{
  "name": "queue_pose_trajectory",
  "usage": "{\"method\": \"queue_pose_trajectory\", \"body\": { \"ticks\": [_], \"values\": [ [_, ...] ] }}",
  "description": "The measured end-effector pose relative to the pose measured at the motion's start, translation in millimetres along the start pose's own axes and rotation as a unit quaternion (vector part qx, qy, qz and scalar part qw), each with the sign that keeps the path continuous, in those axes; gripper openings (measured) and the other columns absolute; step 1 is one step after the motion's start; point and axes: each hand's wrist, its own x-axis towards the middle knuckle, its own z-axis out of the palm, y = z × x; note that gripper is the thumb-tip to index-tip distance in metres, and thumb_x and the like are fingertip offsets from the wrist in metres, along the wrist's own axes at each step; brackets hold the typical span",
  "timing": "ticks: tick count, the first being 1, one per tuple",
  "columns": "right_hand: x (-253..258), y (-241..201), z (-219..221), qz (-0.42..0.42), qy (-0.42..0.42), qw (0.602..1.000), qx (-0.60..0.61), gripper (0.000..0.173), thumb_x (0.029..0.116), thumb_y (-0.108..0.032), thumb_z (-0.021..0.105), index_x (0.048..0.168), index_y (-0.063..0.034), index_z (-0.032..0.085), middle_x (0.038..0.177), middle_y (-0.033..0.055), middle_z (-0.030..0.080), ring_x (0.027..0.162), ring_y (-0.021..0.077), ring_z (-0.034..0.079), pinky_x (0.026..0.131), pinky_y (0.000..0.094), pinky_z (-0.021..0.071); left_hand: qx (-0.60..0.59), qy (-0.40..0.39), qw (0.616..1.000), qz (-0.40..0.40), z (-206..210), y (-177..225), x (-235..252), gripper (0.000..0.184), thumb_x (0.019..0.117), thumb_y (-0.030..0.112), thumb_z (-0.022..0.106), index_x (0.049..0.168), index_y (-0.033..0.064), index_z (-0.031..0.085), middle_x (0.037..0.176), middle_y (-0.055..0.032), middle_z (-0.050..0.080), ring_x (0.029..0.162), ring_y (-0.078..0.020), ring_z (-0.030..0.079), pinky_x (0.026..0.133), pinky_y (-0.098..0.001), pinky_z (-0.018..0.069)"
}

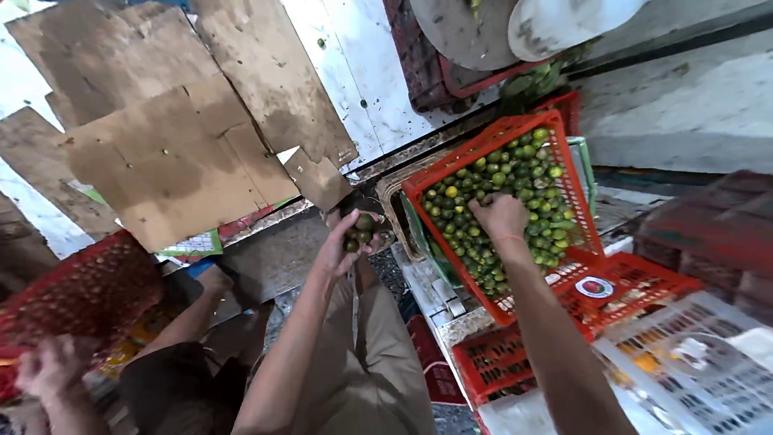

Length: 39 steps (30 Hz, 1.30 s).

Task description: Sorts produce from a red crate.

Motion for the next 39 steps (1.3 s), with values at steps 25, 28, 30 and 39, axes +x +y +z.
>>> {"method": "queue_pose_trajectory", "body": {
  "ticks": [25, 28, 30, 39],
  "values": [
    [-17.2, 68.8, 24.1, 0.018, -0.103, 0.630, 0.770, 0.028, 0.1038, -0.035, 0.044, 0.087, -0.0218, 0.063, 0.056, -0.0085, 0.051, 0.043, 0.0013, 0.048, 0.042, 0.0165, 0.0442, 0.058, -0.027, 0.998, -0.011, 8.5, 70.7, 33.7, 0.040, 0.0997, 0.048, 0.059, 0.116, 0.0131, 0.069, 0.115, -0.0070, 0.069, 0.086, -0.0125, 0.070, 0.066, -0.0243, 0.0604],
    [-15.0, 68.1, 18.9, 0.013, -0.108, 0.685, 0.721, 0.039, 0.1005, -0.026, 0.043, 0.137, -0.0215, 0.057, 0.064, -0.0061, 0.053, 0.043, 0.0011, 0.047, 0.039, 0.0150, 0.0414, 0.071, -0.021, 0.997, -0.032, 15.7, 61.5, 40.1, 0.040, 0.0989, 0.048, 0.060, 0.118, 0.0134, 0.069, 0.113, -0.0068, 0.069, 0.085, -0.0127, 0.070, 0.065, -0.0249, 0.0605],
    [-15.6, 69.2, 12.3, 0.010, -0.097, 0.724, 0.683, 0.060, 0.0992, -0.022, 0.044, 0.159, -0.0271, 0.037, 0.069, -0.0033, 0.054, 0.044, 0.0038, 0.045, 0.039, 0.0177, 0.0395, 0.078, -0.013, 0.996, -0.041, 24.1, 58.1, 44.4, 0.039, 0.1007, 0.046, 0.057, 0.119, 0.0132, 0.068, 0.113, -0.0066, 0.069, 0.084, -0.0126, 0.070, 0.065, -0.0251, 0.0605],
    [0.9, 18.7, -22.8, -0.001, 0.080, 0.941, 0.329, 0.032, 0.0986, -0.046, 0.066, 0.127, -0.0313, 0.070, 0.080, 0.0097, 0.069, 0.056, 0.0243, 0.059, 0.053, 0.0472, 0.0508, 0.065, -0.015, 0.997, -0.029, 70.1, 63.2, 78.5, 0.040, 0.1059, 0.041, 0.045, 0.116, 0.0096, 0.067, 0.110, -0.0088, 0.069, 0.082, -0.0137, 0.069, 0.064, -0.0250, 0.0595]
  ]
}}
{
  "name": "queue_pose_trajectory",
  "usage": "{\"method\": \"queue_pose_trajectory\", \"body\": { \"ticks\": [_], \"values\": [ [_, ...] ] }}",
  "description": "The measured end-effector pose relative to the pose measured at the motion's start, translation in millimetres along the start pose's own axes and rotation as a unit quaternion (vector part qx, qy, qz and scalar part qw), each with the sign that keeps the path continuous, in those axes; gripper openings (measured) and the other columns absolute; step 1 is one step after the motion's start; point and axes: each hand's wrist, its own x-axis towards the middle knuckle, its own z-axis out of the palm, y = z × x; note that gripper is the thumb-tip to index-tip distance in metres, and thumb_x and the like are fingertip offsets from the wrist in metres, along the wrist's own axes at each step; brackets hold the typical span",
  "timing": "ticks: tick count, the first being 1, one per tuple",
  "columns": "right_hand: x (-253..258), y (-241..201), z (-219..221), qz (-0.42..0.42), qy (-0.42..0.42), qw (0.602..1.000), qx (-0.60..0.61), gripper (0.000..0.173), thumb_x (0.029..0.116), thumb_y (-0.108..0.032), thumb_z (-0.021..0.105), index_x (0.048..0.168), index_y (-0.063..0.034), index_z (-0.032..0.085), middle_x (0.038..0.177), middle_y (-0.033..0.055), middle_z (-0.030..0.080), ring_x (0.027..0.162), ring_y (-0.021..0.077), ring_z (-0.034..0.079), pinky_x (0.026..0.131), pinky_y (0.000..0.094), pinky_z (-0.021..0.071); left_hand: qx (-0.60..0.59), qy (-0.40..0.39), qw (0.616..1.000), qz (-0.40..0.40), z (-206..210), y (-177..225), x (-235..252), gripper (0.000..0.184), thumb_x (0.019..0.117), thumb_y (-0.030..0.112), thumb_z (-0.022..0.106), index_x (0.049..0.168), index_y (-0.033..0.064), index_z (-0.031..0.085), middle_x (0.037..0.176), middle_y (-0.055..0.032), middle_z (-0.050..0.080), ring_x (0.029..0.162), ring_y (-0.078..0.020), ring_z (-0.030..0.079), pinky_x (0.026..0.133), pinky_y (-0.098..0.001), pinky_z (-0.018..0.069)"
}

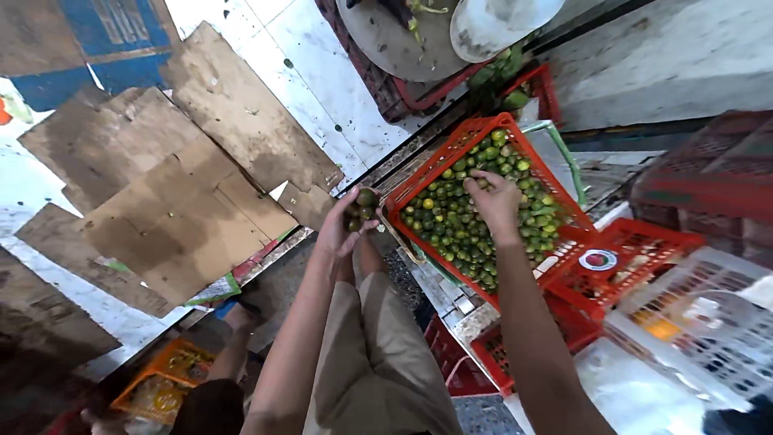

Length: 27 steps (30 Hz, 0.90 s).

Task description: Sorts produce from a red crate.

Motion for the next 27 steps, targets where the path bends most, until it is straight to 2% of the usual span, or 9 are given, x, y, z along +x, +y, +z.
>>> {"method": "queue_pose_trajectory", "body": {
  "ticks": [10, 11, 13, 17, 19, 21, 23, 25, 27],
  "values": [
    [6.4, -10.6, -0.8, -0.050, -0.017, 0.988, -0.145, 0.040, 0.0987, -0.044, 0.063, 0.134, -0.0257, 0.069, 0.101, 0.0192, 0.073, 0.082, 0.0406, 0.068, 0.070, 0.0665, 0.0514, -0.019, 0.006, 1.000, 0.004, -8.7, -3.3, -4.6, 0.042, 0.1044, 0.047, 0.049, 0.119, 0.0126, 0.066, 0.109, -0.0074, 0.069, 0.082, -0.0125, 0.070, 0.064, -0.0241, 0.0593],
    [4.7, -15.7, -3.3, -0.039, -0.005, 0.993, -0.108, 0.038, 0.0989, -0.041, 0.065, 0.132, -0.0227, 0.070, 0.100, 0.0182, 0.073, 0.080, 0.0373, 0.069, 0.069, 0.0624, 0.0539, -0.030, 0.012, 0.999, 0.005, -9.4, -3.3, -5.6, 0.043, 0.1047, 0.048, 0.048, 0.119, 0.0127, 0.067, 0.109, -0.0073, 0.069, 0.083, -0.0127, 0.070, 0.065, -0.0248, 0.0597],
    [-11.2, -32.9, -3.5, -0.007, -0.005, 0.994, 0.106, 0.030, 0.1043, -0.031, 0.061, 0.129, -0.0171, 0.071, 0.089, 0.0065, 0.072, 0.062, 0.0167, 0.065, 0.054, 0.0345, 0.0561, -0.067, 0.028, 0.997, 0.014, -9.8, -4.5, -5.9, 0.044, 0.1049, 0.049, 0.047, 0.120, 0.0125, 0.067, 0.114, -0.0078, 0.069, 0.087, -0.0140, 0.070, 0.069, -0.0269, 0.0608],
    [-58.5, -107.3, 35.1, 0.112, -0.160, 0.805, 0.560, 0.043, 0.1091, -0.048, 0.034, 0.115, -0.0219, 0.068, 0.086, -0.0030, 0.070, 0.064, 0.0084, 0.064, 0.055, 0.0242, 0.0554, -0.164, 0.055, 0.982, 0.071, 1.6, -1.9, 6.2, 0.048, 0.1041, 0.056, 0.046, 0.122, 0.0153, 0.066, 0.122, -0.0072, 0.067, 0.096, -0.0152, 0.071, 0.076, -0.0285, 0.0612],
    [-75.2, -144.2, 74.8, 0.054, -0.168, 0.794, 0.581, 0.042, 0.1087, -0.047, 0.035, 0.117, -0.0222, 0.068, 0.094, -0.0030, 0.070, 0.076, 0.0087, 0.067, 0.066, 0.0261, 0.0577, -0.230, 0.043, 0.964, 0.128, 7.5, 3.1, 16.3, 0.050, 0.1045, 0.058, 0.044, 0.125, 0.0175, 0.065, 0.127, -0.0072, 0.066, 0.105, -0.0182, 0.070, 0.084, -0.0332, 0.0616],
    [-88.9, -169.7, 117.7, -0.104, -0.122, 0.850, 0.501, 0.034, 0.1101, -0.032, 0.041, 0.130, -0.0132, 0.062, 0.117, 0.0006, 0.069, 0.103, 0.0106, 0.067, 0.088, 0.0311, 0.0580, -0.240, 0.032, 0.951, 0.190, 7.8, 12.1, 25.5, 0.052, 0.1046, 0.061, 0.039, 0.128, 0.0226, 0.064, 0.128, -0.0025, 0.067, 0.105, -0.0141, 0.070, 0.083, -0.0291, 0.0607],
    [-94.5, -187.6, 156.5, -0.267, -0.039, 0.895, 0.355, 0.026, 0.1021, -0.016, 0.060, 0.123, -0.0039, 0.068, 0.131, 0.0098, 0.064, 0.124, 0.0202, 0.059, 0.101, 0.0393, 0.0546, -0.188, 0.060, 0.945, 0.263, 5.7, 21.9, 27.7, 0.047, 0.1055, 0.058, 0.041, 0.138, 0.0286, 0.058, 0.133, 0.0032, 0.066, 0.115, -0.0117, 0.067, 0.095, -0.0309, 0.0571],
    [-99.3, -201.1, 185.7, -0.322, -0.018, 0.911, 0.258, 0.025, 0.0971, -0.020, 0.068, 0.119, -0.0101, 0.074, 0.142, 0.0125, 0.058, 0.142, 0.0285, 0.045, 0.115, 0.0468, 0.0449, -0.135, 0.072, 0.907, 0.393, -2.7, 25.5, 35.5, 0.069, 0.0973, 0.050, 0.064, 0.156, 0.0244, 0.037, 0.147, -0.0033, 0.054, 0.128, -0.0217, 0.060, 0.108, -0.0429, 0.0510],
    [-100.3, -212.2, 203.1, -0.363, -0.019, 0.905, 0.221, 0.024, 0.0964, -0.019, 0.069, 0.118, -0.0103, 0.074, 0.145, 0.0156, 0.055, 0.148, 0.0335, 0.039, 0.120, 0.0500, 0.0390, -0.199, 0.144, 0.831, 0.498, -0.6, 42.0, 56.3, 0.096, 0.0729, 0.049, 0.089, 0.146, 0.0132, 0.037, 0.133, -0.0122, 0.060, 0.115, -0.0307, 0.067, 0.096, -0.0496, 0.0587]
  ]
}}
